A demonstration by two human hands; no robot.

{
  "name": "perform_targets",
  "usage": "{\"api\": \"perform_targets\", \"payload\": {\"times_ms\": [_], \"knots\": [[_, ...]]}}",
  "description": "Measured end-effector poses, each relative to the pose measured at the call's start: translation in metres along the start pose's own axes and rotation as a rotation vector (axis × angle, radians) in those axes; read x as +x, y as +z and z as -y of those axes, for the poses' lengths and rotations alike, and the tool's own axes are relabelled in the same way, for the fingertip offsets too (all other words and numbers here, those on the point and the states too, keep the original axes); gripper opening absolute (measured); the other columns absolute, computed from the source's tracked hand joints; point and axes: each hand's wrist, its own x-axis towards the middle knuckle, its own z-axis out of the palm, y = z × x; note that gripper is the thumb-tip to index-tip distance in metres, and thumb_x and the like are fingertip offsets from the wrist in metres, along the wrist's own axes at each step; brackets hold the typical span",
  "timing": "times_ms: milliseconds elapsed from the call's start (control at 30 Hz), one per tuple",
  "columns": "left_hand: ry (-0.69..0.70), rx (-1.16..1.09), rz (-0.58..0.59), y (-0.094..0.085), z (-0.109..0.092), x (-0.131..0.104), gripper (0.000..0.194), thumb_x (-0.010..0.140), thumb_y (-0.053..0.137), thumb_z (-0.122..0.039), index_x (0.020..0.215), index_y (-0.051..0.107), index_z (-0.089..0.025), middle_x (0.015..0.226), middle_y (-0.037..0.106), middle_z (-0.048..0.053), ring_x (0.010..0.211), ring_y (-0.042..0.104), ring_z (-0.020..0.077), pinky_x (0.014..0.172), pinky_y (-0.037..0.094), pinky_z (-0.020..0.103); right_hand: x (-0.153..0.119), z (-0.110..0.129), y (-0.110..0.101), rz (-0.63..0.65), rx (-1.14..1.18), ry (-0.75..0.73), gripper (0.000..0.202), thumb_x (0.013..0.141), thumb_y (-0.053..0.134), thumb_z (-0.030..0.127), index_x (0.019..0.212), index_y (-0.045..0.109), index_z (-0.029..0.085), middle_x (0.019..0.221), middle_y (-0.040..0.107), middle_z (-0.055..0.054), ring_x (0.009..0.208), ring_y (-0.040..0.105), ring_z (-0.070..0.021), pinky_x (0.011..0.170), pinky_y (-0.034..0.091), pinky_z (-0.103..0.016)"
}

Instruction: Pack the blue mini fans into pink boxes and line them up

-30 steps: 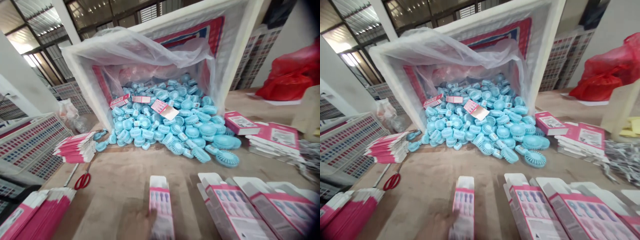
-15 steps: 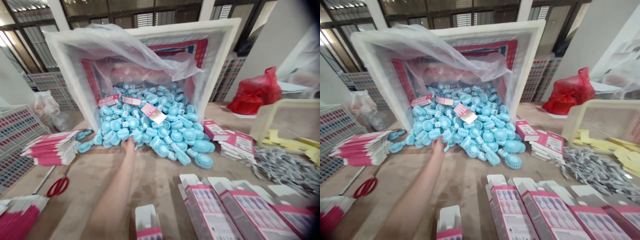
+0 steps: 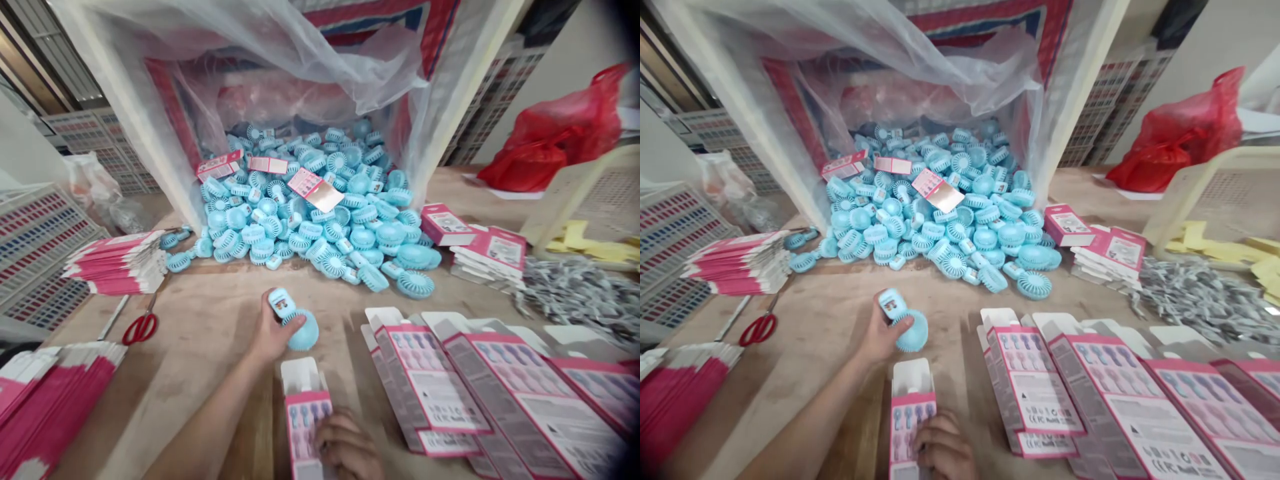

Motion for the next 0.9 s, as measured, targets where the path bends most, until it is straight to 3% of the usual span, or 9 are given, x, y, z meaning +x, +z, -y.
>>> {"api": "perform_targets", "payload": {"times_ms": [67, 133, 333, 433, 500, 600, 700, 800, 900], "knots": [[-0.024, 0.109, 0.12, -0.013, 0.015, -0.016, 0.094, 0.061, 0.087, -0.032, 0.139, 0.035, -0.024, 0.082, 0.059, -0.002, 0.068, 0.058, 0.0155, 0.065, 0.049, 0.028, 0.003, 0.006, -0.001, 0.007, 0.009, 0.045, 0.039, 0.104, 0.033, 0.031, 0.073, 0.054, 0.021, 0.068, 0.07, 0.001, 0.068, 0.068, -0.0133, 0.068, 0.053, -0.029], [-0.034, 0.216, 0.255, -0.027, 0.024, -0.026, 0.09, 0.07, 0.08, -0.035, 0.142, 0.027, -0.026, 0.086, 0.055, -0.002, 0.07, 0.056, 0.0145, 0.067, 0.049, 0.027, 0.003, 0.01, 0.0, 0.0, 0.013, 0.076, 0.037, 0.104, 0.033, 0.027, 0.073, 0.053, 0.021, 0.067, 0.069, 0.001, 0.067, 0.066, -0.0129, 0.067, 0.052, -0.029], [-0.125, 0.412, 0.446, -0.051, 0.02, -0.036, 0.069, 0.077, 0.071, -0.045, 0.135, 0.042, -0.021, 0.09, 0.057, 0.003, 0.076, 0.057, 0.0176, 0.065, 0.047, 0.027, -0.003, 0.016, 0.002, 0.054, 0.073, 0.128, 0.038, 0.104, 0.031, 0.027, 0.072, 0.05, 0.021, 0.065, 0.066, 0.002, 0.07, 0.064, -0.0124, 0.071, 0.052, -0.029], [-0.144, 0.573, 0.441, -0.048, 0.014, -0.037, 0.069, 0.082, 0.064, -0.047, 0.14, 0.041, -0.017, 0.091, 0.061, 0.005, 0.075, 0.056, 0.018, 0.064, 0.044, 0.027, -0.006, 0.016, 0.002, 0.032, 0.092, 0.149, 0.036, 0.103, 0.033, 0.022, 0.072, 0.051, 0.02, 0.067, 0.066, 0.001, 0.071, 0.063, -0.0127, 0.072, 0.051, -0.03], [-0.146, 0.676, 0.481, -0.04, 0.008, -0.043, 0.06, 0.083, 0.062, -0.046, 0.133, 0.05, -0.016, 0.087, 0.063, 0.003, 0.072, 0.054, 0.0168, 0.062, 0.041, 0.026, -0.008, 0.016, 0.003, 0.019, 0.103, 0.162, 0.035, 0.102, 0.035, 0.022, 0.072, 0.053, 0.02, 0.067, 0.067, 0.001, 0.072, 0.063, -0.0133, 0.072, 0.05, -0.03], [-0.124, 0.801, 0.656, -0.027, -0.002, -0.062, 0.027, 0.085, 0.059, -0.042, 0.093, 0.069, -0.018, 0.071, 0.061, -0.001, 0.063, 0.051, 0.0141, 0.056, 0.034, 0.024, -0.012, 0.017, 0.004, 0.022, 0.125, 0.175, 0.034, 0.102, 0.035, 0.021, 0.073, 0.054, 0.021, 0.067, 0.067, 0.0, 0.072, 0.062, -0.0142, 0.071, 0.05, -0.031], [-0.048, 0.926, 0.79, -0.018, -0.008, -0.087, 0.026, 0.085, 0.056, -0.035, 0.066, 0.061, -0.019, 0.059, 0.055, -0.002, 0.058, 0.049, 0.0136, 0.055, 0.03, 0.026, -0.015, 0.016, 0.006, 0.04, 0.147, 0.183, 0.032, 0.101, 0.036, 0.021, 0.074, 0.053, 0.021, 0.067, 0.066, 0.0, 0.071, 0.061, -0.0143, 0.071, 0.049, -0.032], [0.071, 1.019, 0.763, -0.019, -0.011, -0.099, 0.034, 0.091, 0.046, -0.032, 0.061, 0.056, -0.018, 0.06, 0.059, 0.001, 0.06, 0.053, 0.0157, 0.061, 0.035, 0.028, -0.014, 0.014, 0.007, -0.001, 0.131, 0.175, 0.031, 0.1, 0.035, 0.02, 0.075, 0.052, 0.022, 0.068, 0.066, 0.001, 0.071, 0.062, -0.0138, 0.073, 0.048, -0.032], [0.198, 1.077, 0.691, -0.028, -0.028, -0.072, 0.035, 0.092, 0.04, -0.029, 0.067, 0.062, -0.019, 0.069, 0.069, 0.005, 0.065, 0.059, 0.0185, 0.065, 0.038, 0.029, -0.011, 0.009, 0.005, -0.049, 0.032, 0.116, 0.028, 0.097, 0.034, 0.017, 0.075, 0.05, 0.021, 0.068, 0.067, 0.001, 0.072, 0.063, -0.0134, 0.073, 0.047, -0.031]]}}
